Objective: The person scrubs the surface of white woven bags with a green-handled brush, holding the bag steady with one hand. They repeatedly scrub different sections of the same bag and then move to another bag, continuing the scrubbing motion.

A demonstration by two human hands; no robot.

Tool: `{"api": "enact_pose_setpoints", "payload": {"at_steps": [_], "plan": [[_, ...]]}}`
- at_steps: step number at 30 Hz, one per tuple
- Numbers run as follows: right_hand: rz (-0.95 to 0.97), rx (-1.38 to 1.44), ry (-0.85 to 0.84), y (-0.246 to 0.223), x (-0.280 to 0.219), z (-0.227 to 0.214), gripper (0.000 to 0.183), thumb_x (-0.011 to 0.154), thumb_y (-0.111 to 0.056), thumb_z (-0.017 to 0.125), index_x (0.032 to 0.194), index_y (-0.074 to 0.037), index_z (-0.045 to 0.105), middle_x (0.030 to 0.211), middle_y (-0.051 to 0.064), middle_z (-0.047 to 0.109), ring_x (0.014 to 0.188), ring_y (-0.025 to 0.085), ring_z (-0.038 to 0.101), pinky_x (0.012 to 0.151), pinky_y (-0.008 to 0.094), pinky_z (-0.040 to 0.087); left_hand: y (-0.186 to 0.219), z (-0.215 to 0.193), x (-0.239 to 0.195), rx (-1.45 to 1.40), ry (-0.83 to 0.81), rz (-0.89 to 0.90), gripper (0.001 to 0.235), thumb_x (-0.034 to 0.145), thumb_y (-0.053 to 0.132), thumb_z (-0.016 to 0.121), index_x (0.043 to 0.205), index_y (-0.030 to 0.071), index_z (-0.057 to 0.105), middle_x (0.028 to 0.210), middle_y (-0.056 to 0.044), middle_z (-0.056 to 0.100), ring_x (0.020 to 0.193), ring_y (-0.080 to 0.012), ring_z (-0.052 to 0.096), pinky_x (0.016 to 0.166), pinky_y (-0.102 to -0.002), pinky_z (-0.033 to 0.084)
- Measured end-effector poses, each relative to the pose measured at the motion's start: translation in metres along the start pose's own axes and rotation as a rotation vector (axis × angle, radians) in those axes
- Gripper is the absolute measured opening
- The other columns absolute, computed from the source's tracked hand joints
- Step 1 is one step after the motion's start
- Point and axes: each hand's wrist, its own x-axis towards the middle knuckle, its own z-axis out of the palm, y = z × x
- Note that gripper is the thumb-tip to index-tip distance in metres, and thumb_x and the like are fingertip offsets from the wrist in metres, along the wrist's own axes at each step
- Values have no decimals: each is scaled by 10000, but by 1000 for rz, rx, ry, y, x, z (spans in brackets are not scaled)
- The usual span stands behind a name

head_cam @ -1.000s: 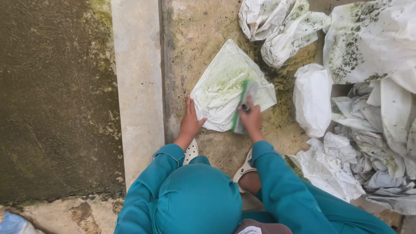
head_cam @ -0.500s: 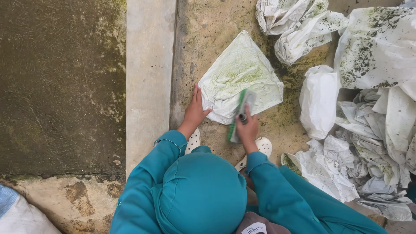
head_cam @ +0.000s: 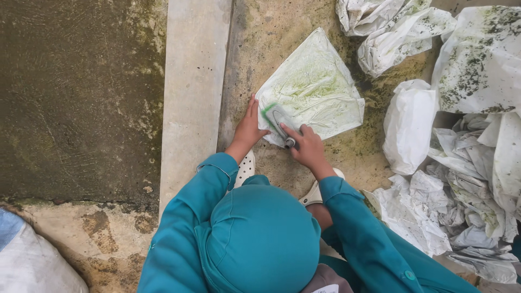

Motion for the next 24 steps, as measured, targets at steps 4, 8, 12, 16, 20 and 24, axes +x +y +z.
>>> {"api": "enact_pose_setpoints", "payload": {"at_steps": [4, 8, 12, 16, 20, 24], "plan": [[-34, -13, -118, 39, -16, -25, 726, 787, -283, 625, 1431, -520, 391, 965, 38, 495, 805, 221, 535, 651, 344, 458, -7, -1, 1, 29, -2, -9, 1029, 742, 265, 837, 1505, 29, 188, 1614, -83, -2, 1329, -383, 429, 967, -465, 551], [-5, -153, -162, 94, -40, -31, 628, 841, -356, 631, 1404, -537, 420, 958, 45, 540, 823, 219, 580, 662, 335, 497, -5, -2, 0, 36, -6, 12, 1031, 735, 242, 843, 1501, 17, 191, 1612, -99, 0, 1333, -408, 416, 961, -485, 556], [-76, -91, -127, 67, -14, -16, 625, 877, -326, 608, 1412, -563, 392, 918, 12, 532, 783, 170, 530, 661, 282, 456, -1, 6, 3, 54, 4, -5, 1003, 767, 208, 817, 1504, 2, 169, 1610, -109, -33, 1318, -430, 420, 934, -508, 563], [-217, -116, -99, 32, 9, -25, 747, 790, -238, 621, 1452, -475, 368, 1043, 52, 500, 912, 231, 527, 714, 375, 462, 0, -1, 2, 17, 7, -18, 1005, 760, 188, 818, 1503, 3, 168, 1608, -119, -21, 1311, -435, 427, 936, -521, 561], [-114, -232, -200, 89, -15, -51, 657, 862, -235, 585, 1415, -538, 402, 1058, 19, 561, 966, 185, 560, 789, 343, 439, 1, -1, 0, 51, -8, -8, 1020, 748, 195, 832, 1505, 12, 174, 1613, -103, -15, 1279, -429, 471, 938, -509, 561], [-78, -353, -82, 127, -36, -53, 710, 822, -245, 637, 1434, -525, 408, 1049, 29, 542, 972, 211, 566, 794, 372, 425, 3, 2, 1, 40, 2, -13, 1003, 757, 182, 826, 1499, -12, 180, 1612, -107, -34, 1341, -427, 398, 927, -506, 566]]}}
